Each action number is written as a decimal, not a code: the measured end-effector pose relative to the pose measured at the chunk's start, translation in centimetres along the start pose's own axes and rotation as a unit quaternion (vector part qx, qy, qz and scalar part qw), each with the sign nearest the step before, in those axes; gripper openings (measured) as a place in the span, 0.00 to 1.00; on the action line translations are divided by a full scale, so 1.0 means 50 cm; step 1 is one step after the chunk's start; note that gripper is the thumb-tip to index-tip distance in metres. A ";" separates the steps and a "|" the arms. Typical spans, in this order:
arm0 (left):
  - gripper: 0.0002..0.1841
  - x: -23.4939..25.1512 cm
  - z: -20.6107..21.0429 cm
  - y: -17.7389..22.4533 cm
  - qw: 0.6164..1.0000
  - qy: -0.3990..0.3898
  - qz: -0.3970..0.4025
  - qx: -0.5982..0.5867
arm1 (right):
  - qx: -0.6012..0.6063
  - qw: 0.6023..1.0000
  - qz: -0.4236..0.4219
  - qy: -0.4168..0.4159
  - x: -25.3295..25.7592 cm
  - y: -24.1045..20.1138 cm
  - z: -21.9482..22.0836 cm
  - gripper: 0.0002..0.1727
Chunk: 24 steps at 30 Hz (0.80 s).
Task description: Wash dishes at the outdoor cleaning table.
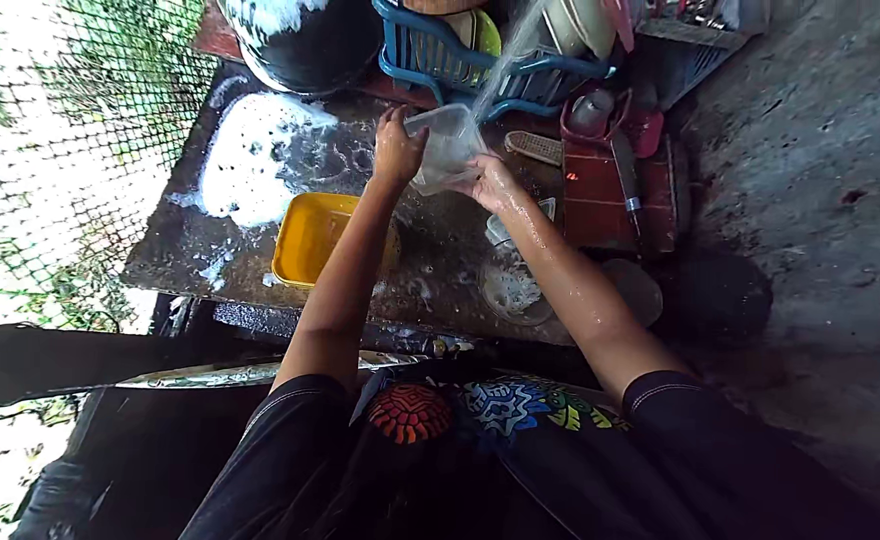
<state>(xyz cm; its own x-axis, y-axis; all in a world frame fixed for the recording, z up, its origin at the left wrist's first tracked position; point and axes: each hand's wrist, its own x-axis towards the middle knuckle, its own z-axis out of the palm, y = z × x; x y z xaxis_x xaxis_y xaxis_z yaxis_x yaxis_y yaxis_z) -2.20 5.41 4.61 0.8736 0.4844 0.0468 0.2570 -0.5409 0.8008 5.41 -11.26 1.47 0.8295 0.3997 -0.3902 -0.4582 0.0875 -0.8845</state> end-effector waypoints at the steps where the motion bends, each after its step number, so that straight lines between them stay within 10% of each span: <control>1: 0.30 -0.001 0.009 -0.004 1.000 -0.005 0.011 0.018 | 0.005 1.000 -0.002 0.009 0.004 0.004 0.003 0.28; 5: 0.21 -0.004 0.054 -0.008 0.969 -0.141 0.124 0.159 | -0.085 0.995 -0.043 -0.024 -0.025 0.019 0.021 0.32; 11: 0.39 0.038 0.099 0.028 0.915 -0.275 0.161 0.246 | -0.082 0.991 -0.081 0.063 -0.048 -0.011 0.028 0.29; 17: 0.35 0.055 0.137 -0.026 0.922 -0.050 0.247 0.296 | -0.131 0.976 -0.166 0.050 -0.056 -0.026 0.009 0.43; 22: 0.25 -0.011 0.110 0.038 0.929 -0.347 0.088 0.098 | -0.070 0.993 -0.054 0.076 -0.026 -0.021 -0.027 0.37; 24: 0.21 0.005 0.081 0.005 0.926 -0.323 0.122 0.156 | -0.033 0.997 -0.025 0.064 -0.043 -0.019 -0.027 0.34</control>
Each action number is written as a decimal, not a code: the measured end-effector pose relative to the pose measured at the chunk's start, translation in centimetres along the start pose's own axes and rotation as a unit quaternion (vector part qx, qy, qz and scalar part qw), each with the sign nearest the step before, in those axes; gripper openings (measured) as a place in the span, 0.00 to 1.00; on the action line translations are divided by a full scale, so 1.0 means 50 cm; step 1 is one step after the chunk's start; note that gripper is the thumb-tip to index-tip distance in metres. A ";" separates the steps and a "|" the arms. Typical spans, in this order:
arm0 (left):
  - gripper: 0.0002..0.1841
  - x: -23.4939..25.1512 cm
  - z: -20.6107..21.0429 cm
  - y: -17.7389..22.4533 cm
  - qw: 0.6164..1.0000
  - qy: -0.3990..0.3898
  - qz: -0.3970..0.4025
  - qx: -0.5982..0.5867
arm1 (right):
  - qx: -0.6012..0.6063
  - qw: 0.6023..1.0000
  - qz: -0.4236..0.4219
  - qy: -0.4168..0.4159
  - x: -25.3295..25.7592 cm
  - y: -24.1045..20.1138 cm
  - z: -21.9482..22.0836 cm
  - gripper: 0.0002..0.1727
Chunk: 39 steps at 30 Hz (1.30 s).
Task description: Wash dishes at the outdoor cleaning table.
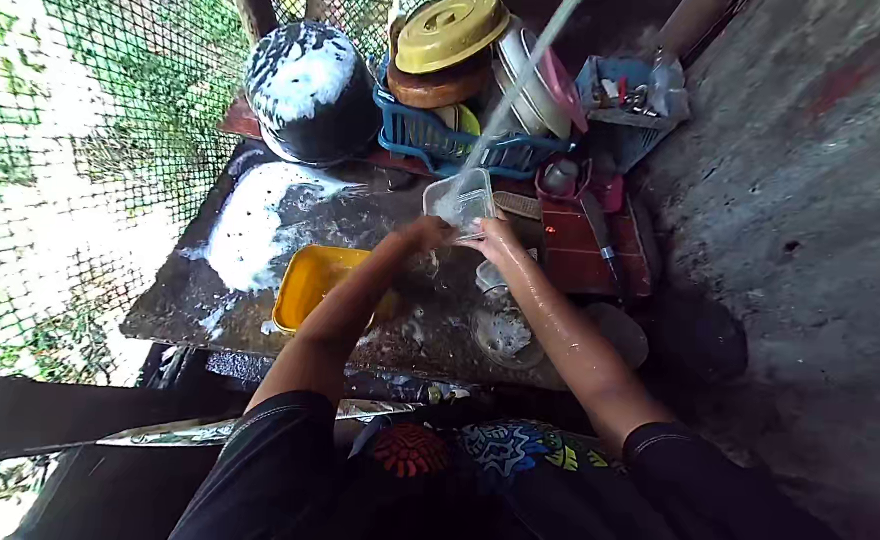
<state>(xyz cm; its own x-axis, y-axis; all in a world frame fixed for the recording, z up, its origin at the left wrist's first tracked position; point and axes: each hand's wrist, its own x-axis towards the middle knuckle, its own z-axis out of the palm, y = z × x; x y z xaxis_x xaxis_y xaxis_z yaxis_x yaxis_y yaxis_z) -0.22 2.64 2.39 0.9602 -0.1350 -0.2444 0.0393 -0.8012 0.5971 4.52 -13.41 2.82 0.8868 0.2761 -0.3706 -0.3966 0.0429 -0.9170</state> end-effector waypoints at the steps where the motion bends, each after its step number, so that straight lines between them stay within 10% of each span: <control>1: 0.18 -0.004 -0.007 -0.036 0.995 0.059 0.014 0.084 | 0.016 1.000 0.014 -0.013 -0.011 0.001 -0.002 0.31; 4: 0.18 -0.022 -0.022 -0.089 0.958 0.203 0.083 0.185 | 0.060 0.998 0.027 -0.020 -0.017 0.004 -0.006 0.28; 8: 0.24 -0.043 0.023 -0.034 0.963 0.187 0.144 0.133 | 0.050 0.998 -0.001 -0.023 -0.014 0.003 0.026 0.27; 15: 0.21 -0.033 -0.007 -0.081 0.954 0.299 -0.034 -0.006 | -0.015 0.999 -0.043 -0.024 -0.023 -0.016 0.052 0.32; 17: 0.37 -0.018 0.015 -0.068 0.940 0.329 -0.043 -0.084 | -0.064 0.994 -0.068 -0.051 -0.031 -0.011 0.059 0.34; 21: 0.50 -0.015 0.054 -0.022 0.823 0.348 -0.139 -0.427 | -0.089 0.988 -0.121 -0.024 -0.051 -0.020 0.058 0.37; 26: 0.16 -0.040 0.057 0.057 0.632 0.155 -0.099 -0.753 | -0.036 0.988 -0.143 0.040 -0.045 -0.026 0.045 0.32; 28: 0.16 -0.027 0.057 0.060 0.648 0.160 -0.110 -0.736 | -0.035 0.989 -0.133 0.046 -0.046 -0.033 0.038 0.31; 33: 0.19 0.039 0.076 -0.001 0.836 0.221 -0.162 -0.476 | -0.168 0.964 -0.204 0.010 -0.046 -0.015 0.009 0.35; 39: 0.19 -0.003 0.070 0.068 0.765 0.176 -0.086 -0.613 | -0.118 0.975 -0.182 0.047 -0.050 -0.051 -0.003 0.35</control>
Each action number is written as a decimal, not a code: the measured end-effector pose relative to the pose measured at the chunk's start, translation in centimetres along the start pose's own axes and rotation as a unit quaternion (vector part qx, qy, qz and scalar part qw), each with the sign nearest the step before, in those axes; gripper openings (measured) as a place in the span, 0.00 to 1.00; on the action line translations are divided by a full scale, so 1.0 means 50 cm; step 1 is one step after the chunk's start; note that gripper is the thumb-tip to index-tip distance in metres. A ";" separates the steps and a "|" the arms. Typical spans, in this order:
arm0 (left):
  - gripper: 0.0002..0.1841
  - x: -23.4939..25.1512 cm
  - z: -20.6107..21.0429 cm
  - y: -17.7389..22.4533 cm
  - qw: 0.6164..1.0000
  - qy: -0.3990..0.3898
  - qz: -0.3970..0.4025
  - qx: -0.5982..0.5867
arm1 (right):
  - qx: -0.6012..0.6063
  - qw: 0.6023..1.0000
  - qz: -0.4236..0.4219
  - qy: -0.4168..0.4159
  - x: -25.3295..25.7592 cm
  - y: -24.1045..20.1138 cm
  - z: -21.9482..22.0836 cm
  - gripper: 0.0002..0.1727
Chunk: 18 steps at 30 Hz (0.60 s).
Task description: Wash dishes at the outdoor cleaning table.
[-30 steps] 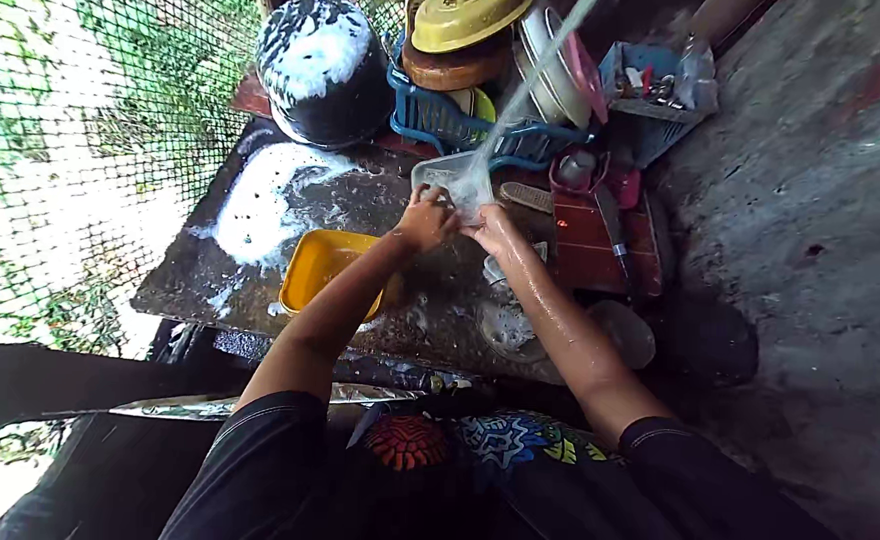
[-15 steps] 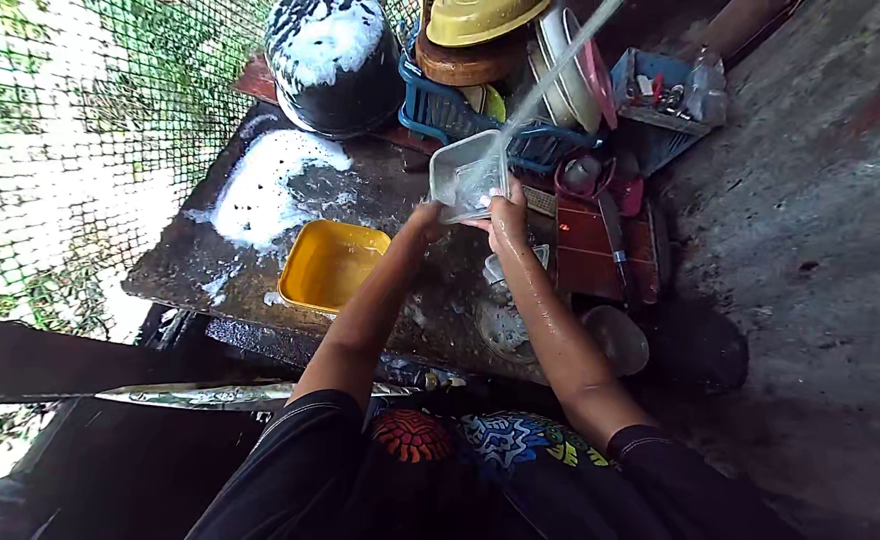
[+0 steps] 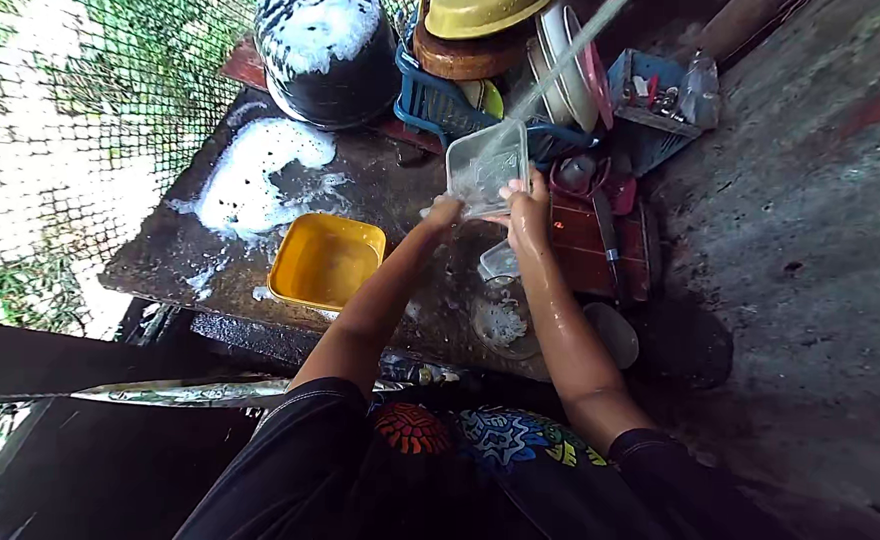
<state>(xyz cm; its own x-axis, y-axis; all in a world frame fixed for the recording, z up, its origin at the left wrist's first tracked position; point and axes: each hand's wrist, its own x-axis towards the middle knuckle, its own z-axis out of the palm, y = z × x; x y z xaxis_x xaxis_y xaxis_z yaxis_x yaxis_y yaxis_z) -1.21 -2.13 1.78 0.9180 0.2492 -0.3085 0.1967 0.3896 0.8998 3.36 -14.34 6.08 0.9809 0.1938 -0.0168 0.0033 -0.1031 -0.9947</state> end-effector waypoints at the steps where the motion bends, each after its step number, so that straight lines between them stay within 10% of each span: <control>1: 0.19 -0.005 -0.004 0.000 0.998 -0.042 -0.010 -0.047 | 0.019 1.000 0.010 0.002 0.009 0.007 -0.011 0.35; 12: 0.27 0.028 -0.048 0.020 0.995 -0.027 0.083 -0.045 | 0.149 0.986 0.074 -0.023 0.045 0.066 0.007 0.35; 18: 0.29 0.048 -0.051 0.034 0.975 0.076 0.169 0.124 | 0.262 0.935 0.239 -0.015 0.065 0.094 0.054 0.15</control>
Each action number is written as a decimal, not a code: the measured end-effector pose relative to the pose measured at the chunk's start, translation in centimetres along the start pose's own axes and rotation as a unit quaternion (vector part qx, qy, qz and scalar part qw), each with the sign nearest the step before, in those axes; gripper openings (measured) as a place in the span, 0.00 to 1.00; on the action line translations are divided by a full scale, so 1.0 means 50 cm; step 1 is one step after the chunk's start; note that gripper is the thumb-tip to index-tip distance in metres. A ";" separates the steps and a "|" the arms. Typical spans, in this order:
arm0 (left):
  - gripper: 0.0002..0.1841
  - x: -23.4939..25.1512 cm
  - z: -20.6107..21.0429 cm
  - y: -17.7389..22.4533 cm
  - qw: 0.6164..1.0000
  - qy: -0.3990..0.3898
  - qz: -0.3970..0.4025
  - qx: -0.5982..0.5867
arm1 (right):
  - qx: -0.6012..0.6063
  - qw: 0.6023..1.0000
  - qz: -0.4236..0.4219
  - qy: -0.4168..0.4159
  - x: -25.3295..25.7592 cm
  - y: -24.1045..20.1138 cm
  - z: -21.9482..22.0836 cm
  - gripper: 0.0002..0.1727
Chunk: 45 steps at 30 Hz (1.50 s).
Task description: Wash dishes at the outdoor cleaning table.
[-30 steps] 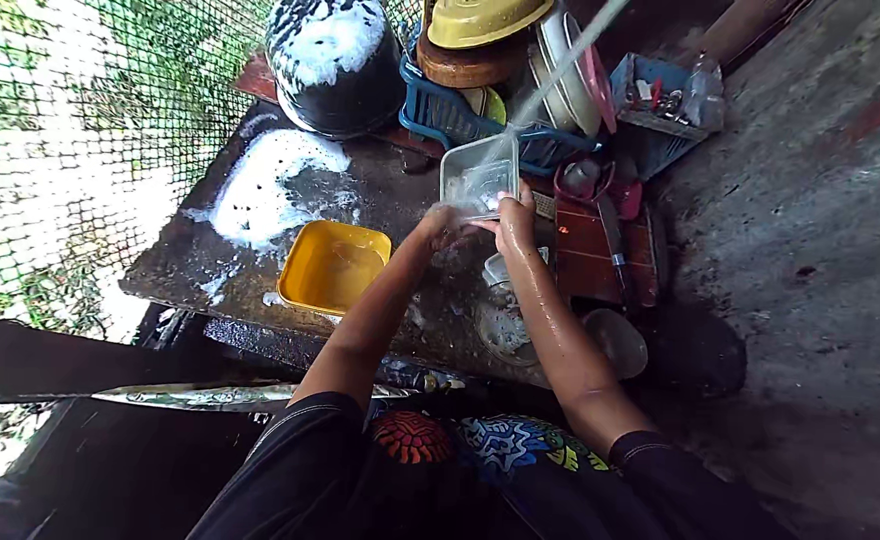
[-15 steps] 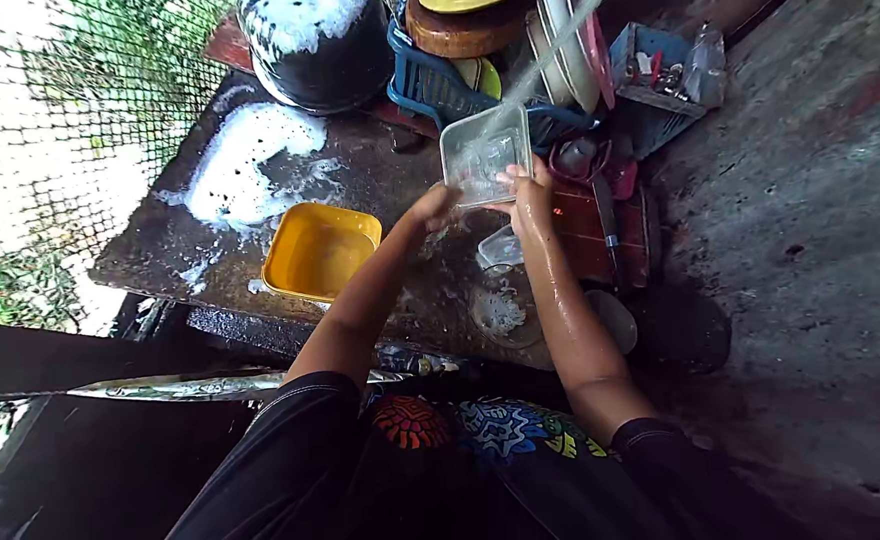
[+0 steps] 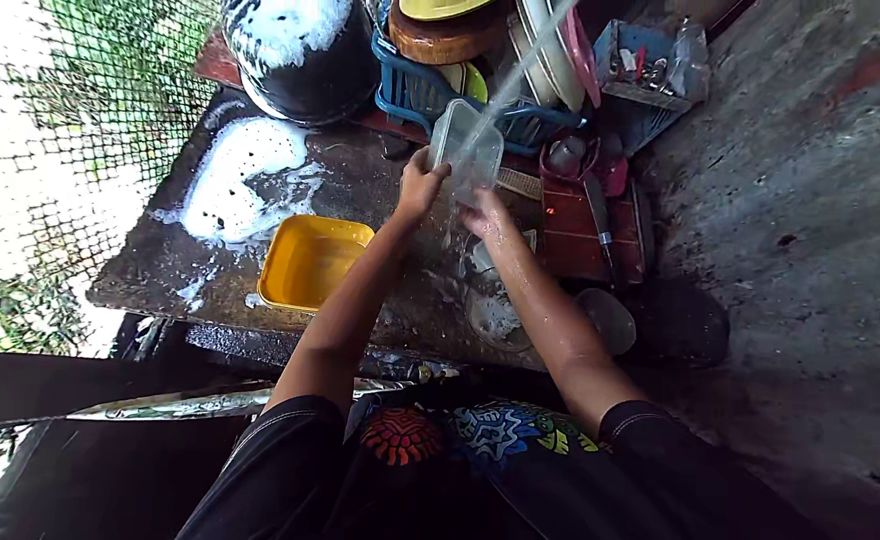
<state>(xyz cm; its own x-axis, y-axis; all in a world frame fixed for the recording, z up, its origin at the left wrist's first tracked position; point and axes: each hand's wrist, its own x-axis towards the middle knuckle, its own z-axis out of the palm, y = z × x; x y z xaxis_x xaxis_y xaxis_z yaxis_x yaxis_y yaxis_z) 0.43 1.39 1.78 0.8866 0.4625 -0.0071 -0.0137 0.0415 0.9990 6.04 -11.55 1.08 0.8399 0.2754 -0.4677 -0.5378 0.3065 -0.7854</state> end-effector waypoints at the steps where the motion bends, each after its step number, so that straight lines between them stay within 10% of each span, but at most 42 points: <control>1: 0.31 -0.001 -0.003 0.004 1.000 0.002 0.007 0.020 | 0.013 1.000 0.013 0.002 0.005 0.001 0.002 0.15; 9: 0.18 0.003 -0.034 -0.018 0.988 0.001 -0.038 0.148 | -0.098 0.994 -0.044 -0.030 -0.025 -0.053 0.009 0.26; 22: 0.17 -0.018 0.077 -0.037 0.940 0.001 -0.204 -0.273 | -0.265 0.942 -0.205 0.006 -0.071 -0.101 0.001 0.21; 30: 0.38 -0.001 -0.003 0.030 0.998 -0.028 0.055 0.007 | -0.034 0.999 -0.041 0.011 -0.008 -0.042 -0.017 0.22; 34: 0.34 -0.018 -0.020 0.036 0.891 -0.057 0.268 0.362 | -0.142 0.986 -0.087 0.029 -0.025 -0.015 0.013 0.22; 37: 0.31 -0.013 -0.005 0.016 0.856 -0.192 0.170 0.449 | -0.271 0.939 -0.210 0.008 -0.052 -0.004 0.031 0.25; 42: 0.38 0.003 -0.008 -0.023 0.866 -0.070 0.183 0.460 | -0.505 0.752 -0.424 -0.007 -0.147 0.006 0.050 0.39; 45: 0.35 -0.021 0.055 -0.001 0.913 -0.112 0.058 0.388 | -0.505 0.778 -0.372 0.026 -0.120 -0.011 0.029 0.34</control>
<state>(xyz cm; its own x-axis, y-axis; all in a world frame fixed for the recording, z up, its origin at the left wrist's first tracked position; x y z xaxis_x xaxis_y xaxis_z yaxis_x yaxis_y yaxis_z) 0.77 -1.55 1.85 0.9737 0.2269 0.0226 0.1407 -0.6758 0.7235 1.20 -12.03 4.91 0.9070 0.3195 0.2744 0.4095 -0.5168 -0.7518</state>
